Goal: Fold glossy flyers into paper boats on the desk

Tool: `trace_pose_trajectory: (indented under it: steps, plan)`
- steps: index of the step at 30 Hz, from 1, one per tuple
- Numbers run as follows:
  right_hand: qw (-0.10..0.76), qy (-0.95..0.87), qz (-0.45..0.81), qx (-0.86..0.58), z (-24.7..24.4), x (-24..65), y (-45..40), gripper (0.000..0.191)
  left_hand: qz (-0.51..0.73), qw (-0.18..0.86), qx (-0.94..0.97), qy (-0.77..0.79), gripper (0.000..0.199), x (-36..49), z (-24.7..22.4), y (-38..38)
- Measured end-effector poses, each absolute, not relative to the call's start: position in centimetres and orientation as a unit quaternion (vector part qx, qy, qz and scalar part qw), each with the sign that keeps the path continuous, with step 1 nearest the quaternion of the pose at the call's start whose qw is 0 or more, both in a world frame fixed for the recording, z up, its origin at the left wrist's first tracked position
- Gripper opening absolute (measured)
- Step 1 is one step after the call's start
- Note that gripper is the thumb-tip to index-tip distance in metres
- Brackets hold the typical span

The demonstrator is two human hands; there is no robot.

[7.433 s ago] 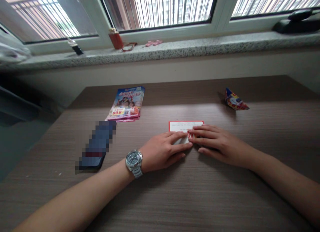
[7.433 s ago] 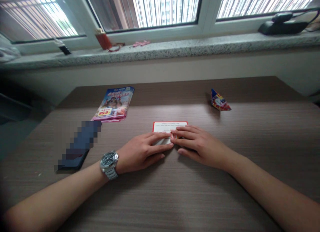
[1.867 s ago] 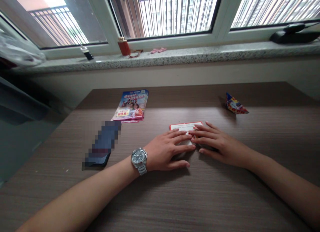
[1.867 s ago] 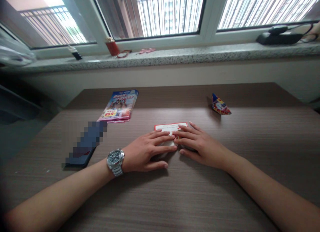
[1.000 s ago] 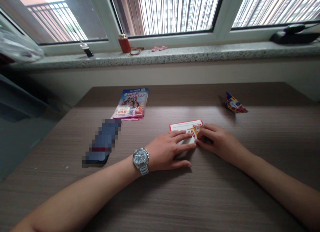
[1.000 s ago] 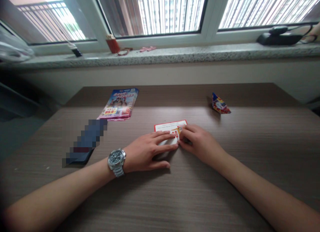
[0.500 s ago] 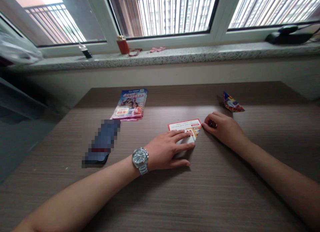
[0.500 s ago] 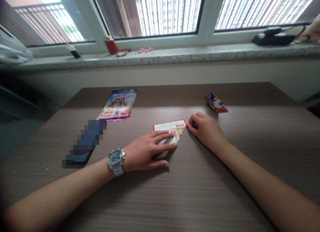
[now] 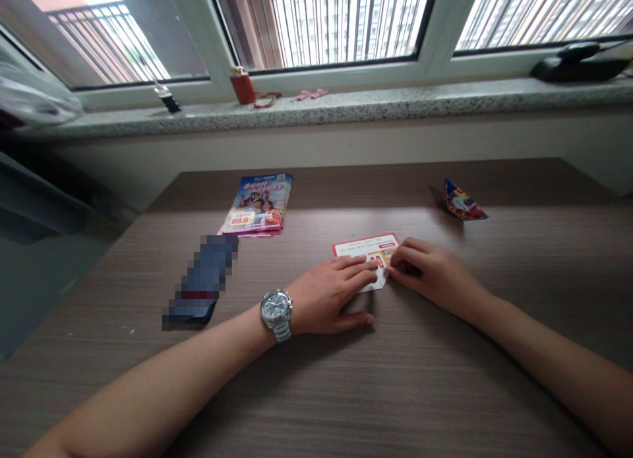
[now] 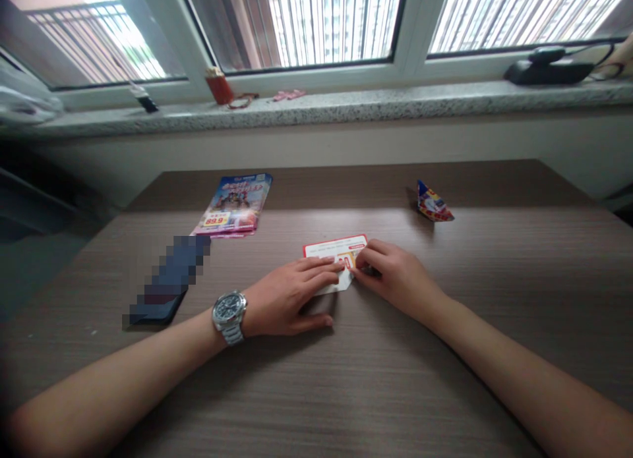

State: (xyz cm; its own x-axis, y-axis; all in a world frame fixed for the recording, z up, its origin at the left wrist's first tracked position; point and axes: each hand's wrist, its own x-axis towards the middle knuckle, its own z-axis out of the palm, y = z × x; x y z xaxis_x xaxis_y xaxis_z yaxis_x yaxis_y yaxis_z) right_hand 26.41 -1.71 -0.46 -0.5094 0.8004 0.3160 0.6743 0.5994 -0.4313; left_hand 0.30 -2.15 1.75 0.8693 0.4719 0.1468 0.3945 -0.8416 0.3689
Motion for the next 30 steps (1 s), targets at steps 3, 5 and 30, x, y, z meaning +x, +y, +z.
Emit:
trace_pose_trajectory:
  steps: [3, 5, 30]
  plan:
    - [0.245, -0.866, 0.139, -0.413, -0.59, 26.09, -1.87, 0.01, 0.118, 0.173, 0.949, 0.235, 0.052, 0.32, 1.77, -2.02]
    - [0.243, -0.867, 0.15, -0.407, -0.7, 25.99, -1.88, 0.011, 0.117, 0.169, 0.95, 0.236, 0.052, 0.33, 1.73, -1.98]
    - [0.202, -0.881, 0.228, -0.361, -0.32, 25.95, -1.36, 0.015, 0.112, 0.159, 0.953, 0.233, 0.046, 0.31, 1.56, -2.01]
